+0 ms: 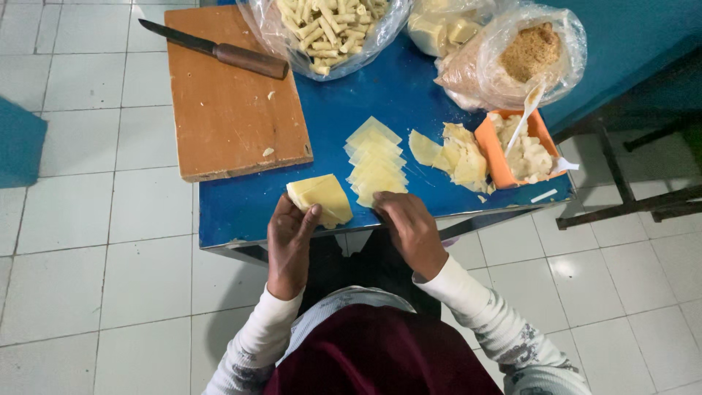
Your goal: The person spoons brown filling from a plastic bag onto thin yellow pastry sheets on a blue table, folds the sheets over the filling by hand, and stacks the folded pieces. They repeat the cycle, occasionally reaching into the bag with a plastic spoon to refill.
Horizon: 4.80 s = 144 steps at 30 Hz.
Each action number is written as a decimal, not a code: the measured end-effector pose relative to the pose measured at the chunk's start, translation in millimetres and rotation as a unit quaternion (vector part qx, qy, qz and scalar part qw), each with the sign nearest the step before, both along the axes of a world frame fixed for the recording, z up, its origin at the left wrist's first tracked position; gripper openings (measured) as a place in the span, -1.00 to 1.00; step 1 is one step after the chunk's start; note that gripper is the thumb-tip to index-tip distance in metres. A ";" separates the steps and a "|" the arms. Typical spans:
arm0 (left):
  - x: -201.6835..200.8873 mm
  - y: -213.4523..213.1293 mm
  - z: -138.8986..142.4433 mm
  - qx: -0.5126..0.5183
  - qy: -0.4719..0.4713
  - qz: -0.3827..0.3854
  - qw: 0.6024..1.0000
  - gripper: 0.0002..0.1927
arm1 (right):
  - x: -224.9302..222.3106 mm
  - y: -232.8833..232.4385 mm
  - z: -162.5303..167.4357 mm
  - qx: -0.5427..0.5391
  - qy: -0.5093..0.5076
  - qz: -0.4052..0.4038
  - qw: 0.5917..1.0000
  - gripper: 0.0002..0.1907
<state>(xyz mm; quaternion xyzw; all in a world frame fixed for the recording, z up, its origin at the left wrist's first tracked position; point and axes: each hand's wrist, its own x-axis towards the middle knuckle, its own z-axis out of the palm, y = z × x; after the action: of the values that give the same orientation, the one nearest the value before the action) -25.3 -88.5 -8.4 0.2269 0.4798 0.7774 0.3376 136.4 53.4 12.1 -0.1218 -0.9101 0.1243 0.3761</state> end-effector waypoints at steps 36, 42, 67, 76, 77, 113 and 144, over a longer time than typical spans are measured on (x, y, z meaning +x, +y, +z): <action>1.9 24.2 13.2 0.015 0.105 0.005 0.994 -0.62 | 2.8 46.7 -5.0 -0.718 0.175 0.141 0.658 -0.87; -59.2 31.8 30.3 -0.003 0.299 0.152 0.942 -0.52 | 11.8 49.0 3.9 -0.205 0.034 -0.114 0.972 -0.87; 27.0 23.6 -5.8 -0.127 0.728 0.006 0.674 -0.49 | 34.4 22.4 13.2 -0.046 -0.043 -0.041 0.997 -0.78; 26.7 24.3 -17.3 -0.140 0.743 0.018 0.655 -0.47 | 150.2 104.9 83.9 0.060 -0.168 -0.297 0.938 -0.62; 26.4 24.4 -17.6 -0.140 0.741 0.014 0.657 -0.48 | 153.2 106.9 81.7 0.072 -0.176 -0.308 0.932 -0.63; 25.7 19.6 -13.2 -0.131 0.718 0.012 0.684 -0.52 | 23.5 233.0 139.0 0.375 -0.243 -0.361 0.818 -0.86; 24.7 17.3 -10.2 -0.139 0.719 0.001 0.681 -0.51 | 176.1 162.0 33.2 0.098 -0.289 -0.299 0.904 -0.39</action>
<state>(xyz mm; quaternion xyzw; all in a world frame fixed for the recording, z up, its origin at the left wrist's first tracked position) -0.5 -71.2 -18.6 0.6659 0.6779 0.3000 -0.0837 312.5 215.4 45.4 -0.3816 -0.9072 -0.1249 0.1259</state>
